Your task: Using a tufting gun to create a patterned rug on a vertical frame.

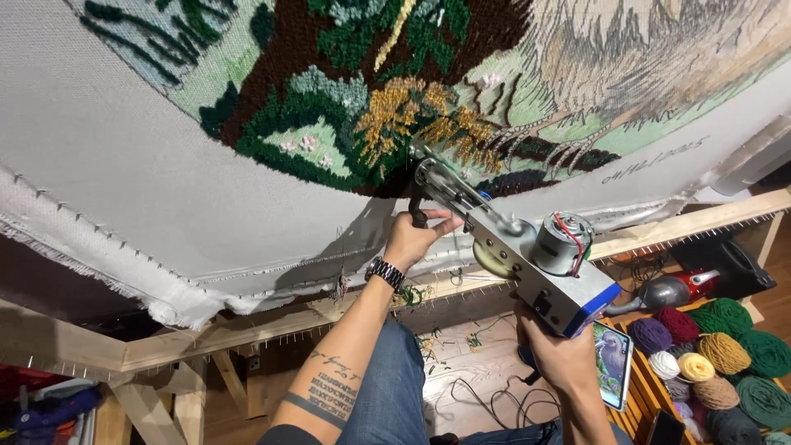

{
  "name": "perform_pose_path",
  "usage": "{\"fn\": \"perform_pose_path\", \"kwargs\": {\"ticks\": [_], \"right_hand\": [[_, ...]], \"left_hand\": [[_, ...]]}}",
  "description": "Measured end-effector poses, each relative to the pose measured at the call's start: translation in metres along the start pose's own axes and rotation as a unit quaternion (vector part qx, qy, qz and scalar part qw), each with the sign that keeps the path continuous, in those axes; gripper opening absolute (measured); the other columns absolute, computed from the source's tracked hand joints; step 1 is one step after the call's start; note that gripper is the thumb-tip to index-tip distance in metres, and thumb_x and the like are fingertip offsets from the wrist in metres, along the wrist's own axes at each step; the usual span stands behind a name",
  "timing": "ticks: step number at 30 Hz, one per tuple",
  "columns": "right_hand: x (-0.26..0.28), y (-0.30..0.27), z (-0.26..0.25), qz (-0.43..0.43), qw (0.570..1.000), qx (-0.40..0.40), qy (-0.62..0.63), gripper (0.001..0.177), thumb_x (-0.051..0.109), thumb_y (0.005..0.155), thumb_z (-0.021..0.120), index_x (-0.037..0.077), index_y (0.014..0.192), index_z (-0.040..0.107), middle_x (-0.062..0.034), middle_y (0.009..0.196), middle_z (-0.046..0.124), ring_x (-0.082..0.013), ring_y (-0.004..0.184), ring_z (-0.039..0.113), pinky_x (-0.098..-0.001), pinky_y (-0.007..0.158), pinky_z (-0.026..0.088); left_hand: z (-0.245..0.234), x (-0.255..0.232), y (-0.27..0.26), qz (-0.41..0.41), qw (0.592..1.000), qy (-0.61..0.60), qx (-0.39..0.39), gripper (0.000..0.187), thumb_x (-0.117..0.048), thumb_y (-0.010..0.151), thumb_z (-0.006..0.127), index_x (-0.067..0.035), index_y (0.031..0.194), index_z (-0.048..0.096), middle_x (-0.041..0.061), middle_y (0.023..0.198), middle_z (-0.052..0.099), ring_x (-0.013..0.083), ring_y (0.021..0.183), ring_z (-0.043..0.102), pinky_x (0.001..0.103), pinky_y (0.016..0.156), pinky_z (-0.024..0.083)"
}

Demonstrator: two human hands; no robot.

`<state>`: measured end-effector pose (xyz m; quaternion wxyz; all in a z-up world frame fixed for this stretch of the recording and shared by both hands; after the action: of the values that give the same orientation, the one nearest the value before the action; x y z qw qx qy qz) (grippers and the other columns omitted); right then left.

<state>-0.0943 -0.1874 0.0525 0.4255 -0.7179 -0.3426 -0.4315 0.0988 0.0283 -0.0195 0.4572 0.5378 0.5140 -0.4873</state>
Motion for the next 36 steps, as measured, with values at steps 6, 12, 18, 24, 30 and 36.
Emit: {"fn": "perform_pose_path", "kwargs": {"ticks": [6, 12, 18, 24, 30, 36], "right_hand": [[-0.010, 0.000, -0.013, 0.010, 0.995, -0.026, -0.100, 0.039, 0.027, 0.083, 0.078, 0.002, 0.112, 0.068, -0.0203, 0.109, 0.077, -0.0338, 0.106, 0.072, -0.0543, 0.100, 0.057], [-0.037, -0.001, -0.038, -0.096, 0.993, -0.002, 0.072, 0.021, 0.005, 0.087, 0.074, -0.006, 0.104, 0.068, -0.0209, 0.086, 0.070, -0.0313, 0.073, 0.066, -0.0461, 0.068, 0.060], [-0.102, 0.014, -0.076, -0.127, 0.977, -0.047, 0.167, 0.020, -0.006, 0.080, 0.077, -0.011, 0.099, 0.072, -0.0249, 0.095, 0.076, -0.0343, 0.081, 0.073, -0.0441, 0.072, 0.063], [-0.073, -0.018, -0.077, -0.082, 0.978, -0.093, 0.169, 0.024, -0.007, 0.081, 0.077, -0.007, 0.102, 0.065, -0.0207, 0.091, 0.068, -0.0331, 0.079, 0.067, -0.0431, 0.072, 0.061], [-0.051, -0.038, -0.071, -0.006, 0.985, -0.092, 0.143, 0.025, -0.004, 0.085, 0.075, -0.012, 0.109, 0.072, -0.0255, 0.106, 0.074, -0.0362, 0.096, 0.071, -0.0447, 0.089, 0.060], [-0.064, -0.029, -0.064, -0.042, 0.981, -0.052, 0.183, 0.010, -0.002, 0.090, 0.074, -0.008, 0.092, 0.066, -0.0210, 0.076, 0.064, -0.0321, 0.061, 0.059, -0.0454, 0.053, 0.055]], "left_hand": [[-0.001, -0.020, -0.017, -0.100, 0.993, 0.030, 0.063, 0.092, -0.063, 0.064, 0.077, -0.014, 0.141, 0.067, 0.004, 0.121, 0.078, 0.0139, 0.110, 0.070, 0.032, 0.104, 0.050], [0.025, -0.005, -0.028, -0.092, 0.979, -0.037, 0.180, 0.064, -0.049, 0.087, 0.074, -0.010, 0.136, 0.058, -0.001, 0.080, 0.071, 0.0072, 0.048, 0.036, 0.023, 0.048, 0.032], [0.040, -0.024, -0.063, -0.048, 0.973, -0.032, 0.223, 0.022, -0.031, 0.103, 0.067, -0.013, 0.104, 0.078, -0.003, 0.070, 0.062, 0.0055, 0.050, 0.039, 0.021, 0.047, 0.030], [0.041, -0.051, -0.076, -0.057, 0.977, -0.021, 0.204, 0.036, -0.031, 0.093, 0.072, -0.005, 0.117, 0.077, 0.006, 0.122, 0.080, 0.0122, 0.118, 0.072, 0.024, 0.095, 0.056], [0.037, -0.035, -0.070, 0.022, 0.978, 0.017, 0.207, 0.021, -0.028, 0.094, 0.074, -0.011, 0.102, 0.082, 0.007, 0.111, 0.083, 0.0152, 0.112, 0.076, 0.028, 0.103, 0.057], [0.033, -0.031, -0.077, -0.037, 0.976, 0.052, 0.209, 0.028, -0.036, 0.097, 0.072, -0.015, 0.111, 0.084, -0.001, 0.086, 0.080, 0.0050, 0.051, 0.036, 0.022, 0.053, 0.031]]}}
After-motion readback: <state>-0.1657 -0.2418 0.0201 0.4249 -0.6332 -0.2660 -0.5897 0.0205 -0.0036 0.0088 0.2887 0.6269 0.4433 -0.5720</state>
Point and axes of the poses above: each hand's wrist, its own y-axis towards the middle knuckle, its own z-axis out of the palm, x = y × z, the point moved 2 cm from there along y, towards the middle knuckle
